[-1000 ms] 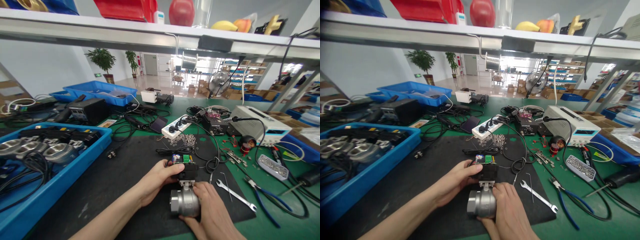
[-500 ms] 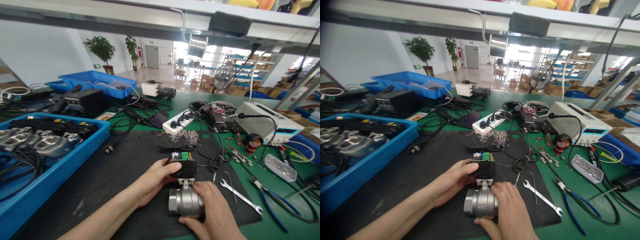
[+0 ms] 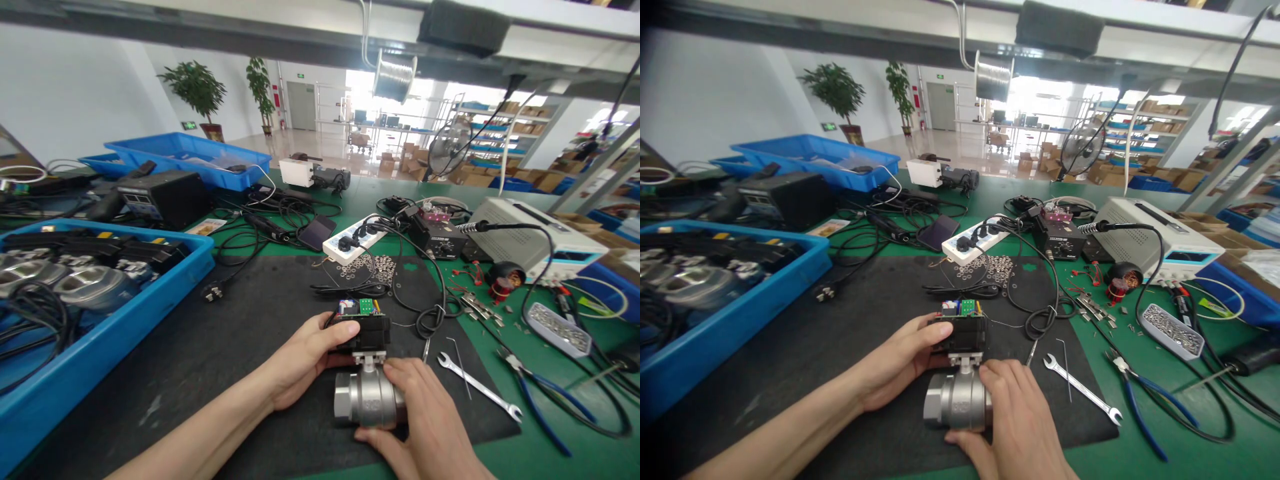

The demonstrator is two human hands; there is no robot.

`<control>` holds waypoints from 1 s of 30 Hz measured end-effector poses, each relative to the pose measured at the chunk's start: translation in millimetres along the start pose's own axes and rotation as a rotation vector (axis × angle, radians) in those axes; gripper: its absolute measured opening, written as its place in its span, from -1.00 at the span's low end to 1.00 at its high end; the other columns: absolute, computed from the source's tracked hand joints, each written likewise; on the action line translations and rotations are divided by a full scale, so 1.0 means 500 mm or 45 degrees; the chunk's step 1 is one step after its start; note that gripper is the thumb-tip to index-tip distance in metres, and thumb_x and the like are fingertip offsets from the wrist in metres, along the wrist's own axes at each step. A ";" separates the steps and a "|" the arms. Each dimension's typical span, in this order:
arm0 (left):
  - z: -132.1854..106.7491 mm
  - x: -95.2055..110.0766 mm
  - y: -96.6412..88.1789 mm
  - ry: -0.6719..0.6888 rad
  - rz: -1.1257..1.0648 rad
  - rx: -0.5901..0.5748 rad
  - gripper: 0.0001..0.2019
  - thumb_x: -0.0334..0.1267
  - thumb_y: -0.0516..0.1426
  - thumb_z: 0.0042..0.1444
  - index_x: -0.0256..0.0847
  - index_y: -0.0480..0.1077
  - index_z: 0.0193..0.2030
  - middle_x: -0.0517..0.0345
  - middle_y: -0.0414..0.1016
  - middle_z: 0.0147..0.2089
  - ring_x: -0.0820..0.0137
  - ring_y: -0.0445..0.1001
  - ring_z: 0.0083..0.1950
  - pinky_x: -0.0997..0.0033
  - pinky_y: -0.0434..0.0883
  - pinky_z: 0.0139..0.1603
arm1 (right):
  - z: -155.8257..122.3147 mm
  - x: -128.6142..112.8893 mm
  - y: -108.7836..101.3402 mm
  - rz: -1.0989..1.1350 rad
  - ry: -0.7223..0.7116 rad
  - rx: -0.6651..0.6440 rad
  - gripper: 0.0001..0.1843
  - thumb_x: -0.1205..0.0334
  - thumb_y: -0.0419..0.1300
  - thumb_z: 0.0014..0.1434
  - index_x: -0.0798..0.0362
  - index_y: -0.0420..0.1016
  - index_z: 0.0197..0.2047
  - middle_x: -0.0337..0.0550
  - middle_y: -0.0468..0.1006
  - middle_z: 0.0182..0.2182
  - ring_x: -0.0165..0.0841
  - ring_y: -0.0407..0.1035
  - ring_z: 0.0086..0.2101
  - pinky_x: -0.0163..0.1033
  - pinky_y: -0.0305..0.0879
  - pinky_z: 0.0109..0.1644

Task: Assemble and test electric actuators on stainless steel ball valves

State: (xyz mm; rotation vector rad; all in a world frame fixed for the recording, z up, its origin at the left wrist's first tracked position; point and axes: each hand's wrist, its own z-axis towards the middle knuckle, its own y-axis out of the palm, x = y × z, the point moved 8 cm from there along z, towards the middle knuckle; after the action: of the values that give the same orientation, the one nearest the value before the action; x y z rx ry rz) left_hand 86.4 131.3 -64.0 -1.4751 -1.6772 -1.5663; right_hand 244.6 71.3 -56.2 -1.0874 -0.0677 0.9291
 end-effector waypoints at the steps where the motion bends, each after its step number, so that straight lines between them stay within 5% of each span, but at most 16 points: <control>1: 0.001 0.000 -0.001 -0.003 0.006 -0.005 -0.59 -0.13 0.26 0.29 -0.25 0.48 0.21 -0.14 0.56 0.23 0.11 0.58 0.16 0.17 0.56 0.10 | -0.001 0.002 0.002 0.006 0.008 -0.009 -0.18 0.10 0.55 -0.01 0.07 0.24 0.19 0.06 0.50 0.03 -0.09 0.41 -0.03 0.03 0.47 0.01; 10: 0.001 -0.002 -0.012 -0.004 0.021 0.033 -0.55 -0.13 0.28 0.29 -0.23 0.44 0.26 -0.11 0.54 0.27 0.10 0.57 0.20 0.18 0.55 0.14 | 0.007 0.011 -0.048 0.050 0.072 -0.019 -0.30 -0.05 0.44 0.13 0.03 0.27 0.19 0.01 0.45 0.08 -0.13 0.34 0.08 -0.03 0.41 0.12; 14: 0.004 -0.009 -0.016 -0.041 0.006 0.028 -0.52 -0.12 0.27 0.29 -0.23 0.41 0.29 -0.10 0.48 0.34 0.08 0.54 0.25 0.13 0.52 0.24 | -0.028 0.080 -0.121 -0.234 0.182 0.059 -0.69 0.21 0.24 0.36 0.00 0.35 0.13 -0.06 0.48 0.03 -0.22 0.33 0.05 -0.09 0.36 0.12; 18: 0.009 -0.015 -0.026 -0.062 -0.005 0.068 -0.49 -0.11 0.28 0.29 -0.22 0.38 0.31 -0.07 0.45 0.37 0.08 0.52 0.28 0.15 0.52 0.25 | -0.096 0.170 -0.165 -0.473 0.361 -0.054 -0.75 0.09 0.23 0.38 -0.06 0.40 0.07 -0.11 0.49 -0.01 -0.20 0.36 0.01 -0.04 0.34 0.10; 23: 0.008 -0.015 -0.023 -0.061 -0.010 0.056 -0.49 -0.11 0.28 0.28 -0.23 0.39 0.31 -0.06 0.48 0.34 0.10 0.54 0.25 0.19 0.53 0.24 | -0.156 0.219 -0.168 -0.487 0.481 -0.157 -0.74 -0.02 0.20 0.39 -0.08 0.42 0.04 -0.15 0.50 -0.04 -0.23 0.40 -0.04 -0.08 0.36 0.04; 30: 0.006 -0.008 -0.015 -0.043 0.011 0.026 -0.52 -0.11 0.27 0.30 -0.23 0.41 0.30 -0.06 0.48 0.34 0.10 0.56 0.23 0.19 0.53 0.23 | -0.125 0.246 -0.163 -0.539 0.445 -0.140 -0.80 0.06 0.11 0.43 -0.07 0.49 -0.17 -0.19 0.54 -0.18 -0.29 0.45 -0.15 -0.18 0.37 -0.06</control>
State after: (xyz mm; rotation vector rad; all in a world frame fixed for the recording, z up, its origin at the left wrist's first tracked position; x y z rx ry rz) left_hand 82.3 133.8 -71.5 -1.5051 -1.6982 -1.5233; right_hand 402.1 97.3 -70.6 -1.2623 -0.0575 0.3529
